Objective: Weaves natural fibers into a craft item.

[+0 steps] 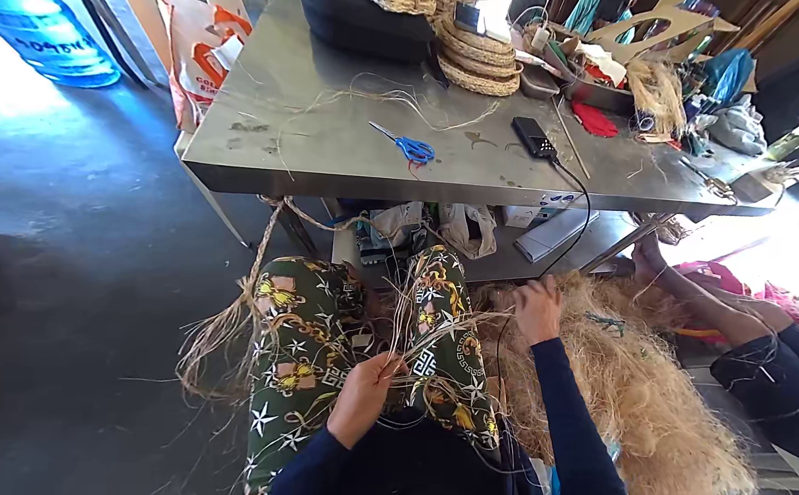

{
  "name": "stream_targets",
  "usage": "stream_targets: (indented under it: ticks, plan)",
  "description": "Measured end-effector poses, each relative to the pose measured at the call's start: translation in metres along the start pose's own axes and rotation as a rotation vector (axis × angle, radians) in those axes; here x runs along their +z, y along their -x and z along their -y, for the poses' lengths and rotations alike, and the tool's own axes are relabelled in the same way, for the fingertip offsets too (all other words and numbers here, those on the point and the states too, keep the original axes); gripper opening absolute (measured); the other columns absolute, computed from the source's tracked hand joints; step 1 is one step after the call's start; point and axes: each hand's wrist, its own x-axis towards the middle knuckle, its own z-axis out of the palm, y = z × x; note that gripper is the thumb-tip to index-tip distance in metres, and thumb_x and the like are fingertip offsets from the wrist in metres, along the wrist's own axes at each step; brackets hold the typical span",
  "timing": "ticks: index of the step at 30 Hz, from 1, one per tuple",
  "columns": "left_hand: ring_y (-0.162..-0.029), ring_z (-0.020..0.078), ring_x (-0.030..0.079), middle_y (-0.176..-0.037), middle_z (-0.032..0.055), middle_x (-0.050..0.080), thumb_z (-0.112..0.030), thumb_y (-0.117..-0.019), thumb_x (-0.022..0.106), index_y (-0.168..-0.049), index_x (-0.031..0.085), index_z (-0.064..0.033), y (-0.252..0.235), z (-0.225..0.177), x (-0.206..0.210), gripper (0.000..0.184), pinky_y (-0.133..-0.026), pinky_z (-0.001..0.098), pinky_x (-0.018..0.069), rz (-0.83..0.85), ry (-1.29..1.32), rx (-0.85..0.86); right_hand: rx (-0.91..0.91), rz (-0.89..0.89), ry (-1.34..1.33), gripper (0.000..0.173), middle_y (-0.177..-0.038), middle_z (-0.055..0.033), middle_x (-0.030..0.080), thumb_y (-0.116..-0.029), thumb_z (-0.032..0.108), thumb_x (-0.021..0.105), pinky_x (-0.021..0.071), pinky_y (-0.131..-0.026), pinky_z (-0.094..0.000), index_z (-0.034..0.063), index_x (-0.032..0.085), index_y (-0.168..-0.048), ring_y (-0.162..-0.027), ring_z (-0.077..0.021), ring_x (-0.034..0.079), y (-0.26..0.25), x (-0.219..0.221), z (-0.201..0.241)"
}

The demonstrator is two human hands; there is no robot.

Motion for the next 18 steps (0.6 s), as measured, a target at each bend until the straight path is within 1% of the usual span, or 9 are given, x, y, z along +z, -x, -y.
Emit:
stream_targets:
  ticks: [3,5,7,8,10,13,15,17,18]
  plan:
    - [-0.063,0.0065,0.048,-0.072,-0.0005,0.055,-0.008,-0.1062,0.049,-0.098,0.070,-0.0018,-0.002,0.000,0.000,0.024,-0.063,0.0281,0.0422,0.018,0.004,-0.029,-0.014,-0.288,-0.139,0.022,-0.118,-0.0247,0.070,-0.0989,0.015,0.062,0.0410,-0.109,-0.0634,0.0000,0.076,-0.108,-0.126,-0.0495,0.057,0.005,-0.008,0.000]
    - [-0.062,0.0052,0.048,-0.071,-0.0020,0.055,-0.009,-0.1060,0.049,-0.097,0.070,-0.0025,-0.004,0.002,0.002,0.024,-0.062,0.0268,0.0422,0.019,0.026,-0.035,-0.124,-0.257,-0.330,0.020,-0.100,-0.0198,0.074,-0.0959,0.015,0.067,0.0542,-0.095,-0.0523,-0.0017,0.077,-0.098,-0.102,-0.0377,0.070,0.020,-0.008,0.012]
    - [-0.059,0.0036,0.046,-0.069,-0.0039,0.053,-0.011,-0.1064,0.049,-0.096,0.070,-0.0036,-0.004,0.005,0.003,0.024,-0.060,0.0249,0.0410,0.019,0.047,-0.046,-0.260,-0.107,-0.588,0.017,-0.091,-0.0137,0.075,-0.0938,0.014,0.069,0.0598,-0.081,-0.0393,-0.0018,0.076,-0.092,-0.086,-0.0225,0.073,0.038,0.003,0.025]
    - [-0.058,0.0032,0.045,-0.068,-0.0045,0.052,-0.012,-0.1066,0.049,-0.096,0.070,-0.0039,-0.004,0.006,0.003,0.025,-0.059,0.0242,0.0407,0.020,0.051,-0.051,-0.334,-0.024,-0.727,0.015,-0.096,-0.0139,0.075,-0.0930,0.009,0.068,0.0599,-0.084,-0.0363,-0.0027,0.077,-0.093,-0.091,-0.0203,0.072,0.047,0.013,0.032]
    - [-0.057,0.0045,0.044,-0.066,-0.0043,0.049,-0.012,-0.1066,0.048,-0.096,0.070,-0.0035,-0.004,0.007,0.001,0.025,-0.058,0.0253,0.0398,0.025,0.053,-0.048,-0.456,0.020,-0.817,0.017,-0.114,-0.0172,0.074,-0.0923,0.007,0.066,0.0547,-0.100,-0.0414,-0.0016,0.079,-0.098,-0.112,-0.0278,0.069,0.058,0.037,0.043]
    - [-0.052,0.0036,0.041,-0.062,-0.0062,0.045,-0.013,-0.1061,0.047,-0.095,0.069,-0.0047,-0.004,0.012,0.000,0.026,-0.054,0.0236,0.0381,-0.009,0.081,-0.045,-0.433,-0.150,-0.577,0.017,-0.113,-0.0196,0.073,-0.0933,0.009,0.065,0.0544,-0.101,-0.0477,0.0000,0.078,-0.090,-0.113,-0.0362,0.068,0.055,0.056,0.043]
    - [-0.050,0.0030,0.040,-0.061,-0.0069,0.045,-0.013,-0.1058,0.047,-0.092,0.068,-0.0057,-0.003,0.013,-0.002,0.026,-0.052,0.0223,0.0366,-0.050,0.124,-0.063,-0.225,-0.116,-0.268,0.026,-0.131,-0.0245,0.066,-0.0978,0.017,0.063,0.0407,-0.115,-0.0576,-0.0018,0.076,-0.110,-0.134,-0.0441,0.055,0.043,0.050,0.033]
    - [-0.048,0.0025,0.037,-0.059,-0.0076,0.042,-0.013,-0.1054,0.047,-0.091,0.067,-0.0063,-0.003,0.013,-0.004,0.025,-0.049,0.0211,0.0343,-0.057,0.176,-0.087,0.088,0.085,-0.038,0.047,-0.158,-0.0298,0.038,-0.1026,0.021,0.055,0.0202,-0.123,-0.0643,-0.0009,0.056,-0.144,-0.152,-0.0479,0.025,0.028,0.038,0.021]
    - [-0.047,0.0024,0.036,-0.059,-0.0077,0.042,-0.013,-0.1055,0.047,-0.091,0.067,-0.0061,-0.003,0.013,-0.004,0.025,-0.049,0.0207,0.0336,-0.056,0.196,-0.099,0.218,0.152,0.007,0.051,-0.162,-0.0306,0.030,-0.1036,0.022,0.053,0.0172,-0.123,-0.0656,0.0014,0.050,-0.150,-0.154,-0.0490,0.018,0.022,0.031,0.017]
